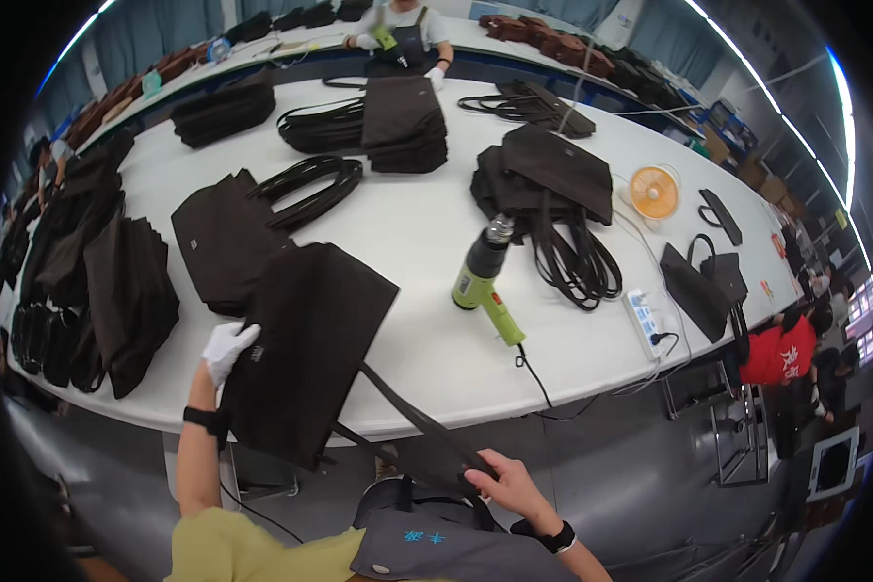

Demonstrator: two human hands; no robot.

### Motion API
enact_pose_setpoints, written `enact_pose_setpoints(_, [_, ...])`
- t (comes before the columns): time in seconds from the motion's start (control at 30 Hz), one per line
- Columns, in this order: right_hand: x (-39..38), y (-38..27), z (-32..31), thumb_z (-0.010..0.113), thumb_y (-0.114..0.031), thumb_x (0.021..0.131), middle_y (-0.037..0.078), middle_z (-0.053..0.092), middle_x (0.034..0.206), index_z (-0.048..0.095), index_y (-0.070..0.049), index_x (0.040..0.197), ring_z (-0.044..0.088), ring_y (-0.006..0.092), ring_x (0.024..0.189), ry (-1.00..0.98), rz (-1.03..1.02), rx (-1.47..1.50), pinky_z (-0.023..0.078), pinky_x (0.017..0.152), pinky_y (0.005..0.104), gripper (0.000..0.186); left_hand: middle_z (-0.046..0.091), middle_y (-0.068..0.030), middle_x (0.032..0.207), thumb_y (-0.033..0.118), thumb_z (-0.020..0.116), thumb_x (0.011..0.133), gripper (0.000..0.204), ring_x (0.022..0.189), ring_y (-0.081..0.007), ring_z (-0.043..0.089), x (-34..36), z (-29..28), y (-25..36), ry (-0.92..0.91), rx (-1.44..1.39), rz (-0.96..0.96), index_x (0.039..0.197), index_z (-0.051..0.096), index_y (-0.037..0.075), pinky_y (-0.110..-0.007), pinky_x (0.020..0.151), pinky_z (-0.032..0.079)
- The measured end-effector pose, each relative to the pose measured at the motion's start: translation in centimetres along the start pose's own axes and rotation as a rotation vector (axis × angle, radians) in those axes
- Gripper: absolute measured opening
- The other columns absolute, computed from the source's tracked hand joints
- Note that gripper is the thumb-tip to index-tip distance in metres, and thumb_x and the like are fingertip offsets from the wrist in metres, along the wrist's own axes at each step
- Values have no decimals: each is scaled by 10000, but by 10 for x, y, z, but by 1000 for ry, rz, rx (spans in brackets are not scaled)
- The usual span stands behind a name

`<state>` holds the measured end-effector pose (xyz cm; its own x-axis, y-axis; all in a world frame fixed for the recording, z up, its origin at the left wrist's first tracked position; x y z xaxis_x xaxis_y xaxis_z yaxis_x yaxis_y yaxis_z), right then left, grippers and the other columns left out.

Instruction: Finishing and inspecting brown leather handbags using a heat gun and wipes on a workshop table.

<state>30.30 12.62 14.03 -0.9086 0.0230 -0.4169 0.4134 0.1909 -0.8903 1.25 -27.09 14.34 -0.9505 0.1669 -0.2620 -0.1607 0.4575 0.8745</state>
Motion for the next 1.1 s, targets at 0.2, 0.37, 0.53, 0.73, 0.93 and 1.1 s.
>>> enact_pose_setpoints(0.2, [-80,5,-70,671,-193,870,49,643,740,619,-16,998,592,88,650,-40,-266,-126,458,600,226,225,541,56,717,169,590,902,167,648,-27,449,-94,-33,84,276,-49,463,814,614,29,-242,561,371])
enact_pose_setpoints(0.37, [-141,86,-146,673,-137,860,27,659,836,629,-4,951,604,87,777,120,-135,142,469,716,228,167,647,-13,762,162,626,861,215,681,-60,546,-172,92,249,162,114,586,894,656,-49,-232,623,442])
enact_pose_setpoints(0.53, [-193,173,-216,681,-97,824,37,660,907,616,-18,1010,619,103,858,313,20,88,486,757,258,213,633,-57,687,100,705,765,183,619,-92,560,-215,270,335,-86,163,798,898,690,-24,-261,596,458])
enact_pose_setpoints(0.73, [-231,190,-327,697,-94,778,87,679,959,599,-13,1105,644,152,923,431,-83,-463,508,778,284,351,616,-59,661,261,791,703,286,607,-240,609,-249,348,339,-334,462,1190,931,696,115,-313,578,489])
enact_pose_setpoints(0.93, [-174,106,-437,534,-179,958,44,642,827,594,-16,1047,639,133,760,689,-170,328,522,676,258,196,617,6,651,409,790,643,305,579,-201,593,-229,349,323,-413,598,1254,809,677,180,-307,505,424])
enact_pose_setpoints(1.1, [-56,59,-477,527,-194,964,30,620,787,587,-21,1016,632,140,726,480,-174,545,533,662,273,190,601,21,616,403,807,606,345,556,-200,581,-212,332,300,-228,530,1117,860,706,193,-300,505,423])
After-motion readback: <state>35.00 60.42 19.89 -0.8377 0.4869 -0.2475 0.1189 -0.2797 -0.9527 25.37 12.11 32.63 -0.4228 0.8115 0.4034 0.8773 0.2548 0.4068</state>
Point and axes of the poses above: each hand's wrist, its own x-axis towards the middle knuckle, its own z-axis out of the palm, y = z × x, the point moved 2 cm from there along x, towards the middle knuckle
